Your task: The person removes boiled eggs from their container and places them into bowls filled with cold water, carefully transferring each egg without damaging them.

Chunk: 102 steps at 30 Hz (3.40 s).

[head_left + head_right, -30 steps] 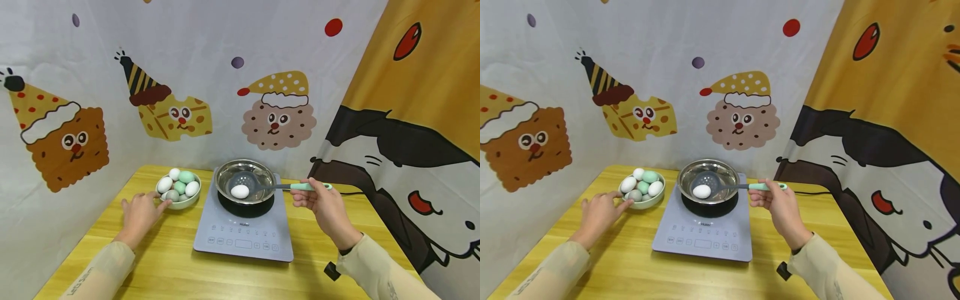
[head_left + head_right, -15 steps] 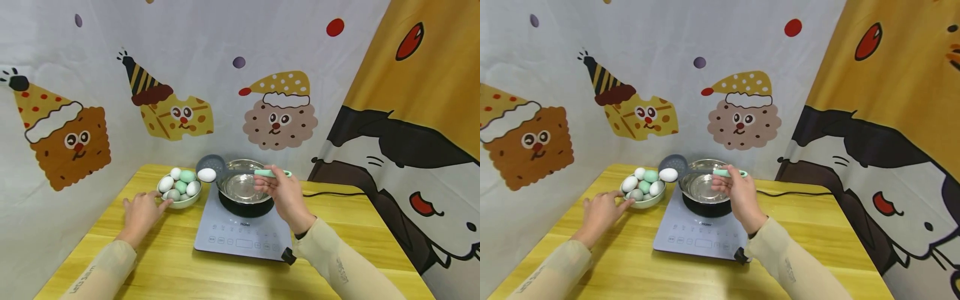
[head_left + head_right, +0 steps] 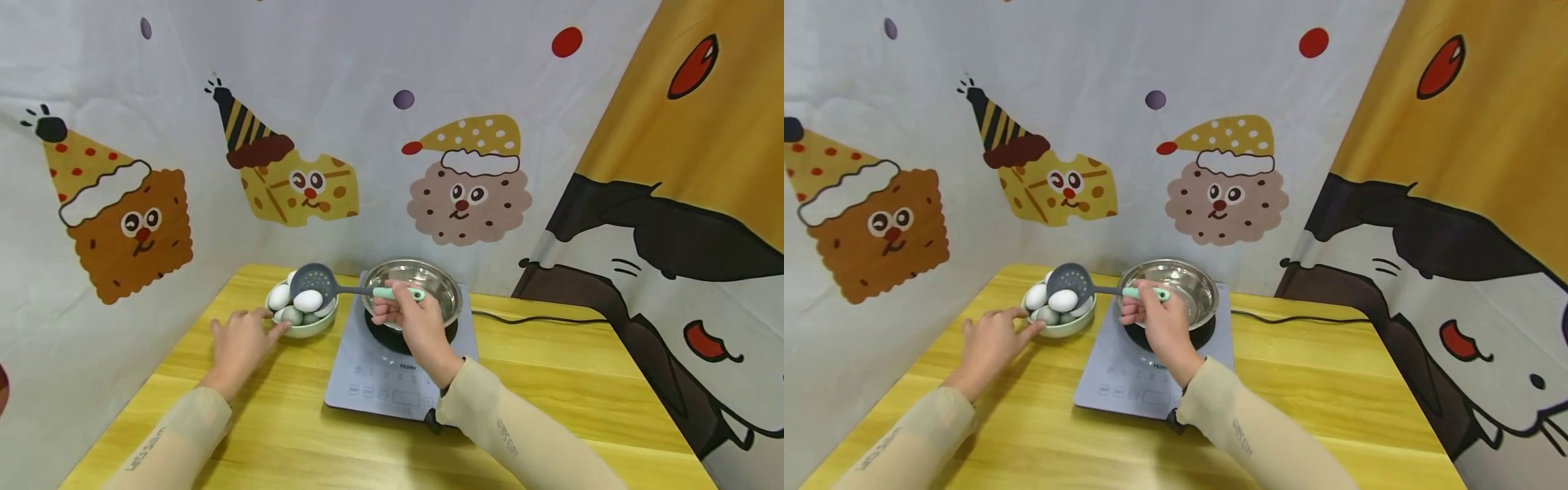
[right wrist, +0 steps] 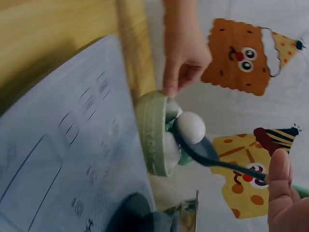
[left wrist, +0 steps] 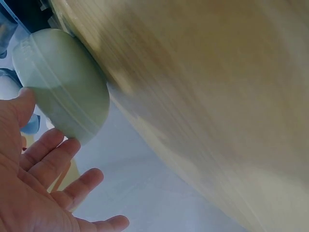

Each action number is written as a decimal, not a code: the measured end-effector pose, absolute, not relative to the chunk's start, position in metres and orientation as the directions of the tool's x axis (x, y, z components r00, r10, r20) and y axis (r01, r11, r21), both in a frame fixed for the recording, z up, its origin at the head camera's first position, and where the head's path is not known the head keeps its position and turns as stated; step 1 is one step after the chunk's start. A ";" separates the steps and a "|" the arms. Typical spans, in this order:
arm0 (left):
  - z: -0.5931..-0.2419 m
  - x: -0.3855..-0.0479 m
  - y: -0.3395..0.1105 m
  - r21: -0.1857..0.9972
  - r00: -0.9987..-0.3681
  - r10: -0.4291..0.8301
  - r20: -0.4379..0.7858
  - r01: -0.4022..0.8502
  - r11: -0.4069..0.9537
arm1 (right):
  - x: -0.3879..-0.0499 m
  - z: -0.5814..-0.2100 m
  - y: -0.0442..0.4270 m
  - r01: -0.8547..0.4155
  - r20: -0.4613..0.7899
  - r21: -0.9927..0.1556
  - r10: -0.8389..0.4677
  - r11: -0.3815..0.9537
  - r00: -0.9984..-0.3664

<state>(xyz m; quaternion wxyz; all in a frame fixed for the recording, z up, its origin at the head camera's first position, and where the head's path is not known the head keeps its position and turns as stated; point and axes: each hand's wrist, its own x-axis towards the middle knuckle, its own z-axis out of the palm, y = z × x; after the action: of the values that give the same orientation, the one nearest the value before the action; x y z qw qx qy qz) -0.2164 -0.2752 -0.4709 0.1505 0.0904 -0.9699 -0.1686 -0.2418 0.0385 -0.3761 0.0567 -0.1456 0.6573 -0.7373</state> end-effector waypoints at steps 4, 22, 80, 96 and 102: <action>-0.472 -0.217 -0.275 0.358 -0.938 -0.227 0.262 -0.124 0.925 | -0.237 -0.381 0.036 -0.243 0.258 -0.966 -0.313 -0.089 -0.914; -0.466 -0.220 -0.274 0.382 -0.940 -0.218 0.261 -0.107 0.918 | -0.222 -0.373 0.030 -0.653 0.603 -0.757 -0.364 0.021 -0.710; -0.471 -0.214 -0.275 0.349 -0.956 -0.187 0.228 -0.100 0.932 | -0.200 -0.435 0.378 -0.010 -0.210 -0.949 0.656 -0.316 -0.725; -0.473 -0.216 -0.281 0.403 -0.974 -0.135 0.184 -0.051 0.914 | -0.150 -0.469 0.445 0.592 -0.399 -0.642 0.447 0.488 -0.801; -0.471 -0.207 -0.297 0.484 -0.989 -0.057 0.139 0.017 0.875 | -0.149 -0.469 0.459 0.516 -0.503 -0.426 0.280 0.743 -0.818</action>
<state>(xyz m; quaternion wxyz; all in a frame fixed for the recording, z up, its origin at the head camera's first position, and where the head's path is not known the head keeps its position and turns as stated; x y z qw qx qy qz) -0.2075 -0.2969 -0.4707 0.0746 0.0104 -0.9653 -0.2500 -0.1486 0.4592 -0.4694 0.2080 0.2185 0.9101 -0.2842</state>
